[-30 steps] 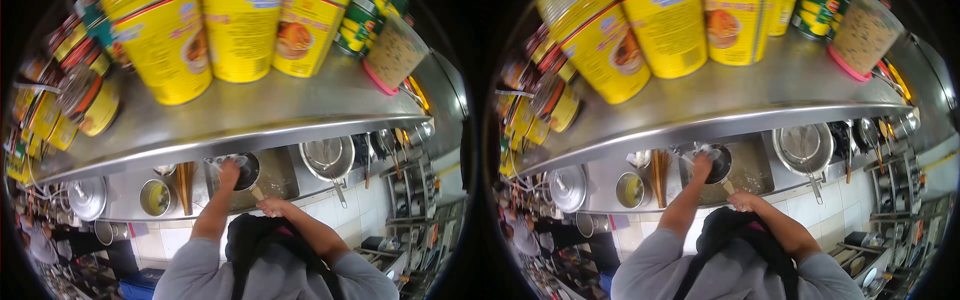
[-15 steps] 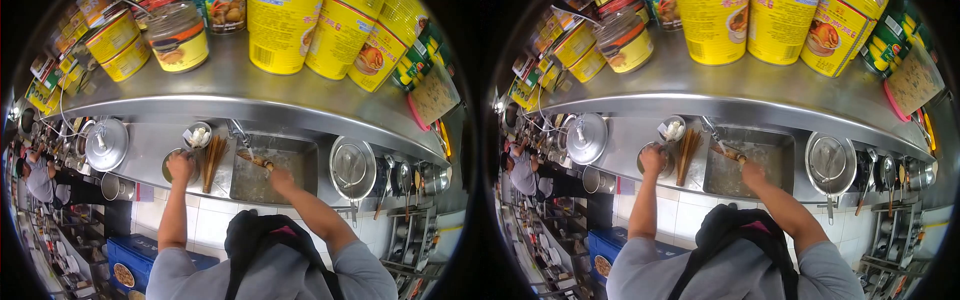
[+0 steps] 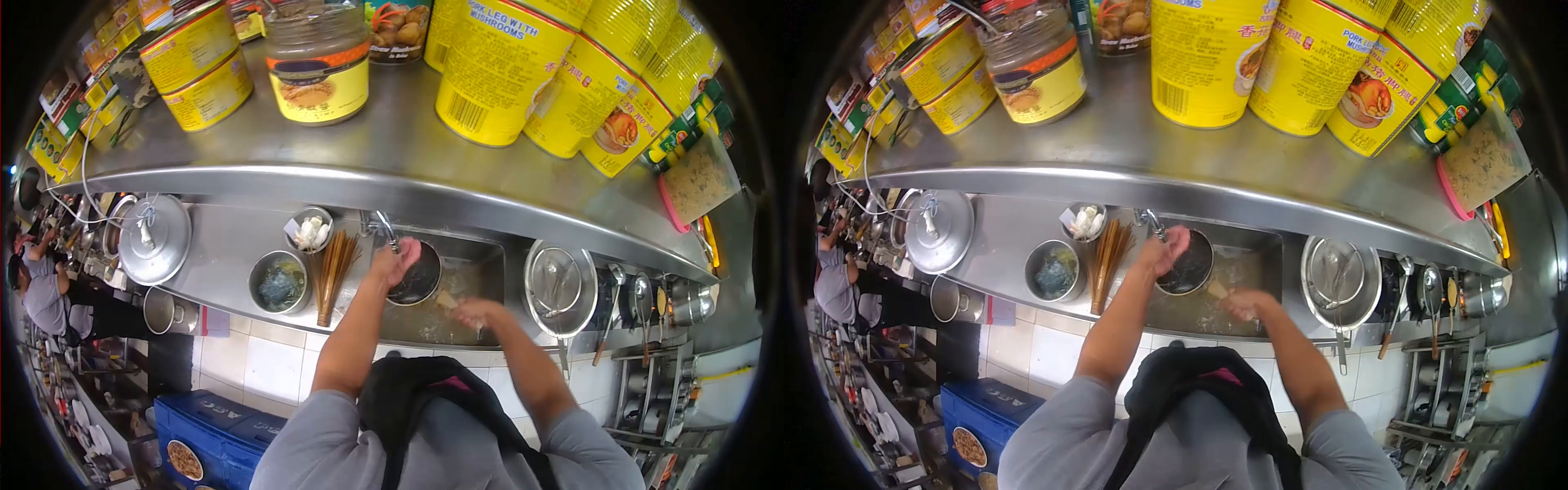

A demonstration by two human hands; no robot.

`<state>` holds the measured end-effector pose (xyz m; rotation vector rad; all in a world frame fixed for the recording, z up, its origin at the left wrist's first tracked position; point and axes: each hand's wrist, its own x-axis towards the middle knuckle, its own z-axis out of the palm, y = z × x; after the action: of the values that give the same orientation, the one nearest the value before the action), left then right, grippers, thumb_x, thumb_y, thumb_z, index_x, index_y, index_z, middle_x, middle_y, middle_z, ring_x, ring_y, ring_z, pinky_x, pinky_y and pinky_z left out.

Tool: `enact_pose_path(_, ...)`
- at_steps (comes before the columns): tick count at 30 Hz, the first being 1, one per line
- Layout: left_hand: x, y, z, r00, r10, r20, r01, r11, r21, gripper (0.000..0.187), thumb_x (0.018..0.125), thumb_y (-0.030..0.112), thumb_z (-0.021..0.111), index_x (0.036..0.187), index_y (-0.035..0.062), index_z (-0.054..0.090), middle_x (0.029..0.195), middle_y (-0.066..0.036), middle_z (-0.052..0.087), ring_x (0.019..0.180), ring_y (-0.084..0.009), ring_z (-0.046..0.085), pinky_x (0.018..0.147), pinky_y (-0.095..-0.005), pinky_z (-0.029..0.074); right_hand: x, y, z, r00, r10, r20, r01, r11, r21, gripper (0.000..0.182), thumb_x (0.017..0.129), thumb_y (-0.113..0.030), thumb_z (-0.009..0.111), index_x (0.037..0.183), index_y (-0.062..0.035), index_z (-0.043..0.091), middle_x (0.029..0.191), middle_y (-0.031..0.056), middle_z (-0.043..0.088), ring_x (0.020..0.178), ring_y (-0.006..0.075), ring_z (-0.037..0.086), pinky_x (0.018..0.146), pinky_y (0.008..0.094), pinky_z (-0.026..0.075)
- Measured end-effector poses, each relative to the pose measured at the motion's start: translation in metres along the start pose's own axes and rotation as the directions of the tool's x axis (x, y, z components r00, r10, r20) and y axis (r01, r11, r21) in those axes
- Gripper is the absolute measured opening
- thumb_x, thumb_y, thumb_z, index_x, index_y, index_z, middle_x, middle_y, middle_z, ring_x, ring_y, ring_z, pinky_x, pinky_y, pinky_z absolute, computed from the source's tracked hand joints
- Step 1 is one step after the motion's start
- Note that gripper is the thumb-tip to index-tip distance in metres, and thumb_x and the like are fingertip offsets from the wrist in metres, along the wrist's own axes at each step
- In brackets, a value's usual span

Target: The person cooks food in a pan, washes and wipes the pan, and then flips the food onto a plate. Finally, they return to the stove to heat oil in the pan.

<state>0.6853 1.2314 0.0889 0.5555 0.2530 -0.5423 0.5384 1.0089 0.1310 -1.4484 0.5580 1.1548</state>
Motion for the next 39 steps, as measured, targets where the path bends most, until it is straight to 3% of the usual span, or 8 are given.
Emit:
enact_pose_path(4, 0.007, -0.018, -0.045, 0.953, 0.252, 0.171, -0.098, -0.277, 0.956, 0.038, 0.084, 0.02, 0.059, 0.113, -0.0037, 0.056, 0.114, -0.029, 0.058, 0.105, -0.0474, 0.057, 0.087, -0.0499, 0.05, -0.011, 0.029, 0.046, 0.975, -0.109, 0.194, 0.012, 0.898, 0.441, 0.024, 0.091, -0.015, 0.063, 0.084, -0.0148, 0.04, 0.054, -0.0074, 0.036, 0.038, 0.0042, 0.032, 0.034, 0.0222, 0.025)
enact_pose_path(8, -0.019, -0.079, -0.018, 0.806, 0.468, 0.361, -0.268, -0.255, 0.929, 0.037, 0.086, 0.023, 0.056, 0.114, -0.0011, 0.056, 0.122, -0.03, 0.054, 0.114, -0.045, 0.053, 0.091, -0.0521, 0.048, 0.001, 0.024, 0.075, 0.976, -0.17, 0.134, 0.113, 0.928, 0.354, 0.025, 0.091, -0.016, 0.063, 0.088, -0.0147, 0.038, 0.055, -0.005, 0.036, 0.04, 0.0055, 0.032, 0.034, 0.0238, 0.027)
enact_pose_path(11, -0.053, -0.049, -0.012, 0.794, -0.4, 0.458, -0.593, -0.344, 0.728, 0.046, 0.095, 0.028, 0.043, 0.131, 0.0, 0.045, 0.133, -0.03, 0.045, 0.126, -0.0452, 0.041, 0.104, -0.0499, 0.037, -0.014, 0.034, 0.053, 0.983, -0.185, -0.007, 0.181, 0.952, 0.249, 0.025, 0.09, -0.016, 0.064, 0.087, -0.0146, 0.039, 0.056, -0.0047, 0.036, 0.041, 0.0058, 0.034, 0.035, 0.0234, 0.027)
enact_pose_path(17, -0.005, -0.077, -0.011, 0.843, 0.189, 0.503, -0.3, -0.611, 0.733, 0.047, 0.097, 0.029, 0.038, 0.136, 0.0037, 0.045, 0.137, -0.027, 0.044, 0.13, -0.0412, 0.04, 0.106, -0.0536, 0.033, 0.002, 0.037, 0.064, 0.983, -0.181, -0.03, 0.182, 0.948, 0.262, 0.021, 0.089, -0.016, 0.064, 0.09, -0.0132, 0.044, 0.059, -0.0041, 0.038, 0.042, 0.0062, 0.035, 0.036, 0.0228, 0.027)
enact_pose_path(23, -0.028, -0.037, -0.016, 0.766, -0.413, 0.493, -0.641, -0.558, 0.528, 0.047, 0.096, 0.027, 0.039, 0.138, 0.007, 0.046, 0.147, -0.023, 0.036, 0.134, -0.0356, 0.04, 0.106, -0.0533, 0.033, -0.007, 0.049, 0.04, 0.976, -0.2, -0.09, 0.217, 0.939, 0.266, 0.018, 0.088, -0.015, 0.063, 0.092, -0.0123, 0.045, 0.059, -0.0035, 0.038, 0.042, 0.0086, 0.035, 0.037, 0.0261, 0.027)
enact_pose_path(28, 0.01, -0.092, -0.05, 0.808, -0.024, 0.588, -0.578, -0.221, 0.785, 0.043, 0.094, 0.028, 0.045, 0.13, 0.0073, 0.054, 0.134, -0.023, 0.051, 0.124, -0.0361, 0.049, 0.101, -0.0476, 0.04, 0.034, 0.047, 0.038, 0.985, -0.174, -0.018, 0.174, 0.962, 0.209, 0.02, 0.085, -0.014, 0.065, 0.093, -0.0112, 0.047, 0.063, 0.0021, 0.05, 0.048, 0.012, 0.05, 0.042, 0.0305, 0.04)
enact_pose_path(30, -0.018, -0.065, -0.056, 0.876, -0.025, 0.481, -0.481, 0.02, 0.876, 0.037, 0.092, 0.024, 0.048, 0.125, 0.0087, 0.058, 0.123, -0.022, 0.059, 0.114, -0.0357, 0.057, 0.095, -0.0433, 0.045, 0.052, 0.071, 0.025, 0.465, -0.775, -0.429, -0.035, 0.468, -0.883, 0.026, 0.082, -0.015, 0.067, 0.101, -0.0077, 0.052, 0.073, 0.0125, 0.064, 0.063, 0.0224, 0.067, 0.052, 0.0366, 0.05)
enact_pose_path(39, -0.094, 0.037, -0.034, 0.759, 0.618, 0.205, -0.222, -0.051, 0.974, 0.014, 0.084, 0.008, 0.058, 0.092, 0.0049, 0.07, 0.077, -0.017, 0.067, 0.07, -0.0281, 0.067, 0.068, -0.0386, 0.052, -0.028, -0.031, 0.023, 0.415, -0.886, -0.206, -0.364, 0.045, -0.93, 0.024, 0.077, -0.015, 0.063, 0.097, -0.0053, 0.056, 0.078, 0.0134, 0.067, 0.07, 0.0271, 0.07, 0.059, 0.0384, 0.055)
